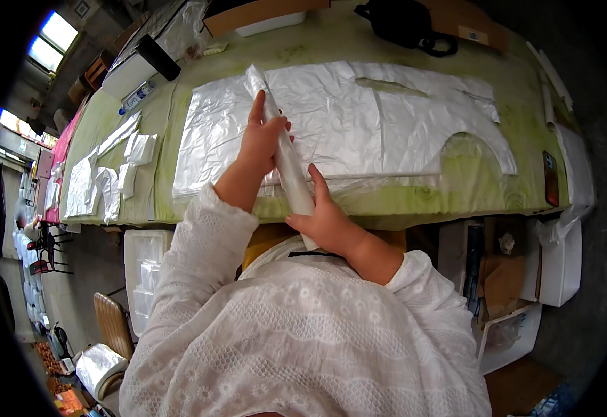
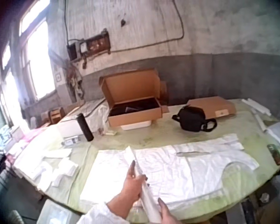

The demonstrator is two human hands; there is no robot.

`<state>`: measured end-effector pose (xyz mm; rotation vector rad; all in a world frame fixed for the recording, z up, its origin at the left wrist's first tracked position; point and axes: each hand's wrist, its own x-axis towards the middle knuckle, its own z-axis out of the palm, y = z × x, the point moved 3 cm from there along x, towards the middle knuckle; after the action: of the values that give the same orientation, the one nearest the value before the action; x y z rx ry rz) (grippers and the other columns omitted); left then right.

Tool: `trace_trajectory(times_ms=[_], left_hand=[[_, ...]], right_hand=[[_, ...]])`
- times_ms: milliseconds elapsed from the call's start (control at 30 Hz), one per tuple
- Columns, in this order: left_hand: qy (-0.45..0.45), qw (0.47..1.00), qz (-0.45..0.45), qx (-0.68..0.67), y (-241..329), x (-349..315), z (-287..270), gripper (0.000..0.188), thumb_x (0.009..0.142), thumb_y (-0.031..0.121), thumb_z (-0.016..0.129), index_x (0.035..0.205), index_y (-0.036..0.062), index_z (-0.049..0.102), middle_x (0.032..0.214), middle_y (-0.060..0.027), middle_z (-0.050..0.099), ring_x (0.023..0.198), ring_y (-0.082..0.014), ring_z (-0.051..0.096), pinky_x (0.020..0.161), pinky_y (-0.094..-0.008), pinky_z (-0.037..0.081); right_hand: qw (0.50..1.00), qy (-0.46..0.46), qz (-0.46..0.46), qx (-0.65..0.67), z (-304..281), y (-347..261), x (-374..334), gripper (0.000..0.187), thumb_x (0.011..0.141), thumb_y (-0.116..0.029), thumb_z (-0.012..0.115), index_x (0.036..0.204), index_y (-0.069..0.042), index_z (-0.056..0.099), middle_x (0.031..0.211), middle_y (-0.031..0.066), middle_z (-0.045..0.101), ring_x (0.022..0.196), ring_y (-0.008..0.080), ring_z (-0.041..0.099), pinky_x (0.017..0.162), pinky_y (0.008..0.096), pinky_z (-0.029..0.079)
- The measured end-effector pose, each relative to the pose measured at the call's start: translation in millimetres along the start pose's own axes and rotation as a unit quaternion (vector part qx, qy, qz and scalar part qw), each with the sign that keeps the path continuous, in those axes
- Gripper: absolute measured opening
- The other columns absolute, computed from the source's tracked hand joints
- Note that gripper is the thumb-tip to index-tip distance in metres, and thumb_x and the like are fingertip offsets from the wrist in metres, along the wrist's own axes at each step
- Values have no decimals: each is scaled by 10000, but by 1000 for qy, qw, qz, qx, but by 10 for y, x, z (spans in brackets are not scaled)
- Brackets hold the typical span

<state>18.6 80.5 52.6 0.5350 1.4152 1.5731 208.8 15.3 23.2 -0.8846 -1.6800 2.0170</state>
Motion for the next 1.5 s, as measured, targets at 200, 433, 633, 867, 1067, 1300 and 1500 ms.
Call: trace_trajectory(times_ms=[200,433,633,867,1067,1300,1500], left_hand=[[-16,988,-43,-144,-7,670,-279,752,955,-1,570,1604,244,281,1163,-116,601,961,-244,616,825,-436,559],[72,972,11,-224,-33,1315,-721,410,1025,131,555,1429,87,506,1310,-118,600,1127,-291,614,933,-492,533],[28,998,-45,43,35,929,-682,214,981,77,602,1161,17,700,1072,-94,704,926,-217,679,814,-362,580],[-48,981,-55,180,-75,664,-623,207,927,42,677,1131,2,688,1046,-79,701,904,-167,670,803,-319,565],[-33,959,-71,274,-32,443,-666,285,894,42,711,1171,-6,662,1037,-74,686,903,-161,665,788,-312,560],[-163,920,-165,315,-3,-562,-866,236,908,136,717,1131,63,705,943,-2,673,765,-97,600,678,-285,523],[-196,947,-231,108,-447,-1046,-845,243,960,104,682,1196,45,664,933,5,657,791,-74,614,677,-238,527]], right_hand=[[995,-69,73,-7,-335,-200,-548,950,838,-94,741,1610,-23,192,1510,156,430,1347,238,453,1105,351,389],[991,-72,71,-89,-969,-106,-1283,921,813,-70,748,1597,-27,267,1442,96,514,1251,178,532,1076,343,418],[994,36,74,-69,-1305,-143,-1701,851,856,-70,738,1579,5,296,1491,121,492,1336,193,487,1118,342,380],[888,120,-154,-417,-1209,-574,-459,705,870,-159,705,1525,-135,444,1258,156,628,1114,317,632,973,376,503],[790,49,-134,-597,-1213,-549,39,705,854,-190,679,1521,-208,452,1084,134,611,1024,336,614,909,434,523],[766,110,-122,-621,-1354,-570,175,685,851,-173,670,1506,-205,474,1091,124,620,1019,337,616,935,433,523],[710,148,-151,-671,-1215,-641,266,641,852,-128,643,1477,-172,509,1256,124,608,1278,345,519,1117,494,395]])
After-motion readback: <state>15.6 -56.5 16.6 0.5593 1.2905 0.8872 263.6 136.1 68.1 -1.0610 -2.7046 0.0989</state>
